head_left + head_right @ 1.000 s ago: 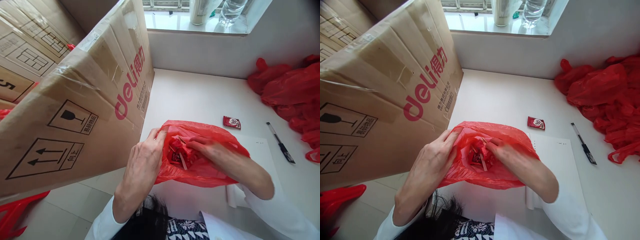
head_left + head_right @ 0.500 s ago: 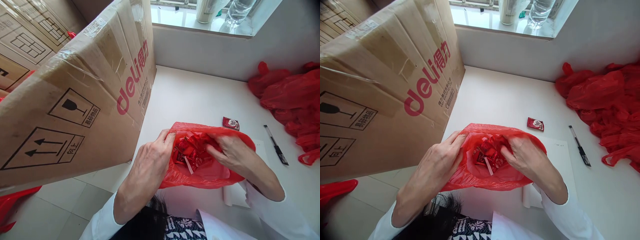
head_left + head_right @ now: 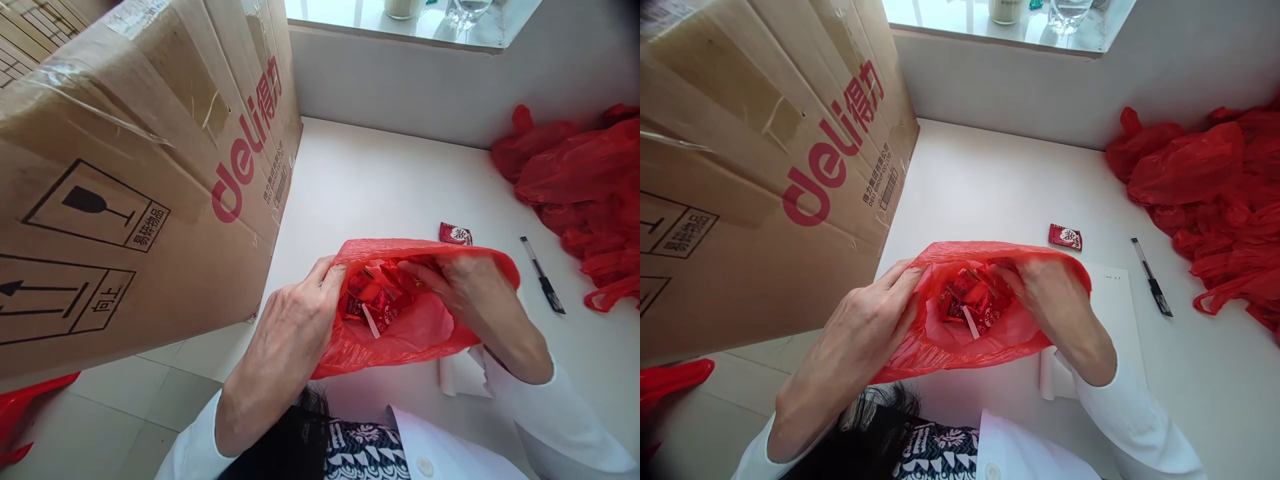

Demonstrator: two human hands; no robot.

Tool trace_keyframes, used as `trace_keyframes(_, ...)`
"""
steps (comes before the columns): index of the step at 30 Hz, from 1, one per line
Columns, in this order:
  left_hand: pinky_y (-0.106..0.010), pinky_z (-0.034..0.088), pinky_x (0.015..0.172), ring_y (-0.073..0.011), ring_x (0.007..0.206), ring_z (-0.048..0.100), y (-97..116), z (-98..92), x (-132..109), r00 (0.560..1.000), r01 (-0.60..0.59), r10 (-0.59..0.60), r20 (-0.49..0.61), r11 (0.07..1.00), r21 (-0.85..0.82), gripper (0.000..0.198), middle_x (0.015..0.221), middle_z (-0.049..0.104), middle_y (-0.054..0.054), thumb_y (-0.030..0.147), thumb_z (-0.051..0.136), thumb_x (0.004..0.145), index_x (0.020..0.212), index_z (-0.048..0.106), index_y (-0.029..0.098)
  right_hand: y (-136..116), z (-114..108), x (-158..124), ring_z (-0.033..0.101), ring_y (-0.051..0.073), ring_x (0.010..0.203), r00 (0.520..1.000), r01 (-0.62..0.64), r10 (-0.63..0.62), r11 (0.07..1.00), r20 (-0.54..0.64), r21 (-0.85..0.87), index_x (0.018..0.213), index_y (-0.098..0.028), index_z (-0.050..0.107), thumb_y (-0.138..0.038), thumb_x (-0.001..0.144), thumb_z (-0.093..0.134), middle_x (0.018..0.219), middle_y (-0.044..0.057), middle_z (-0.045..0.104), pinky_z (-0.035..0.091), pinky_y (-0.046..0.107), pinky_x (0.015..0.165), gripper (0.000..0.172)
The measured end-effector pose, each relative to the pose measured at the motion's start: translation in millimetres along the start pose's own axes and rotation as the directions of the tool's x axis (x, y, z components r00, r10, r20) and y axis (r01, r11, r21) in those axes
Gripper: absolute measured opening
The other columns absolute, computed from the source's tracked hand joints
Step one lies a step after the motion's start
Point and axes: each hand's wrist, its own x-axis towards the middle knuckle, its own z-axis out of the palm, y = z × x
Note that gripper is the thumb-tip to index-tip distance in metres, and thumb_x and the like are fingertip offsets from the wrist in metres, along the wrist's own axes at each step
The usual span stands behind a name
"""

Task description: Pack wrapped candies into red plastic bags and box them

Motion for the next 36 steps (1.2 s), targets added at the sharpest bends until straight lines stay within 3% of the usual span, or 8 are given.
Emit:
trace_keyframes(5, -0.028, 0.045, 0.057, -0.0162, 0.07, 0.062, 2.5, 3.7, 2.6, 0.997, -0.049, 0.047, -0.057, 0.998, -0.038, 0.035, 0.099, 0.061, 0.002, 0.0, 0.046, 0.088, 0.115, 0.048, 0.023, 0.9, -14.7, -14.9, 0.021, 0.011, 0.042, 0.999, 0.01, -0.012, 0.998, -0.03, -0.067, 0.078, -0.022, 0.067, -0.047, 0.096, 0.04, 0.049, -0.002, 0.034, 0.016, 0.03, 0.04, 0.041)
trace_keyframes(8, -0.03, 0.049, 0.061, -0.0176, 0.074, 0.064, 3.0, 5.7, 6.8, 0.999, -0.023, 0.021, -0.039, 0.998, -0.056, 0.024, 0.1, 0.061, 0.0, 0.007, 0.045, 0.093, 0.11, 0.052, 0.021, -2.2, -15.2, -14.6, 0.021, 0.01, 0.043, 0.999, -0.025, 0.026, 0.999, 0.024, -0.042, 0.069, -0.021, 0.064, -0.052, 0.095, 0.042, 0.05, -0.003, 0.031, 0.018, 0.028, 0.04, 0.046)
trace_keyframes(13, -0.034, 0.053, 0.081, -0.0189, 0.089, 0.065, 3.0, 12.0, 12.2, 1.0, -0.012, 0.004, -0.031, 0.968, -0.25, 0.031, 0.11, 0.061, -0.001, 0.046, 0.056, 0.091, 0.114, 0.058, 0.026, -12.7, -15.2, -7.5, 0.039, 0.008, 0.051, 0.968, -0.101, 0.041, 0.967, 0.248, 0.235, 0.064, -0.018, 0.056, -0.05, 0.091, 0.054, 0.057, -0.003, 0.045, 0.032, 0.023, 0.046, 0.042)
trace_keyframes(19, -0.027, 0.049, 0.072, -0.0125, 0.077, 0.06, 2.2, 10.8, 11.2, 1.0, 0.006, 0.003, 0.021, 0.915, -0.404, 0.02, 0.096, 0.059, 0.002, 0.042, 0.063, 0.087, 0.088, 0.064, 0.022, -21.9, -10.9, -10.5, 0.062, 0.013, 0.065, 0.946, -0.231, 0.077, 0.844, 0.316, 0.485, 0.09, -0.02, 0.069, -0.042, 0.086, 0.065, 0.079, 0.001, 0.069, 0.05, 0.023, 0.057, 0.023)
trace_keyframes(24, -0.021, 0.043, 0.068, -0.0078, 0.074, 0.057, -1.6, 6.6, 11.9, 1.0, 0.009, -0.013, -0.005, 0.877, -0.48, 0.003, 0.089, 0.06, 0.005, 0.02, 0.066, 0.087, 0.088, 0.067, 0.022, -19.4, -5.4, -15.7, 0.065, 0.017, 0.083, 0.982, -0.187, 0.137, 0.84, 0.133, 0.509, 0.092, -0.023, 0.072, -0.041, 0.075, 0.077, 0.095, 0.003, 0.072, 0.055, 0.026, 0.071, 0.024)
trace_keyframes(28, -0.021, 0.04, 0.064, -0.0074, 0.068, 0.051, -0.2, 6.8, 12.9, 0.999, -0.03, 0.007, -0.05, 0.879, -0.475, 0.016, 0.079, 0.056, 0.004, 0.016, 0.059, 0.09, 0.075, 0.064, 0.018, -23.0, -8.3, -18.9, 0.063, 0.013, 0.078, 0.993, -0.114, 0.108, 0.867, 0.04, 0.485, 0.09, -0.025, 0.07, -0.035, 0.076, 0.077, 0.088, -0.001, 0.071, 0.054, 0.023, 0.069, 0.018)
trace_keyframes(32, -0.022, 0.037, 0.061, -0.0071, 0.066, 0.046, 1.6, 2.0, 12.6, 0.998, -0.055, 0.032, -0.058, 0.875, -0.481, 0.019, 0.075, 0.05, 0.005, 0.013, 0.059, 0.09, 0.071, 0.06, 0.017, -23.5, -13.9, -21.7, 0.061, 0.011, 0.071, 0.997, -0.047, 0.073, 0.886, -0.039, 0.462, 0.082, -0.025, 0.07, -0.029, 0.074, 0.079, 0.079, -0.002, 0.068, 0.052, 0.021, 0.063, 0.013)
trace_keyframes(36, -0.02, 0.037, 0.062, -0.0063, 0.067, 0.045, -1.4, -6.9, 12.6, 0.997, -0.072, 0.069, -0.026, 0.847, -0.527, 0.021, 0.078, 0.047, 0.005, 0.014, 0.059, 0.09, 0.069, 0.06, 0.017, -17.4, -14.5, -24.1, 0.047, 0.009, 0.052, 0.975, -0.103, 0.188, 0.849, -0.115, 0.518, 0.065, -0.021, 0.061, -0.031, 0.074, 0.079, 0.058, -0.004, 0.052, 0.043, 0.021, 0.046, 0.022)
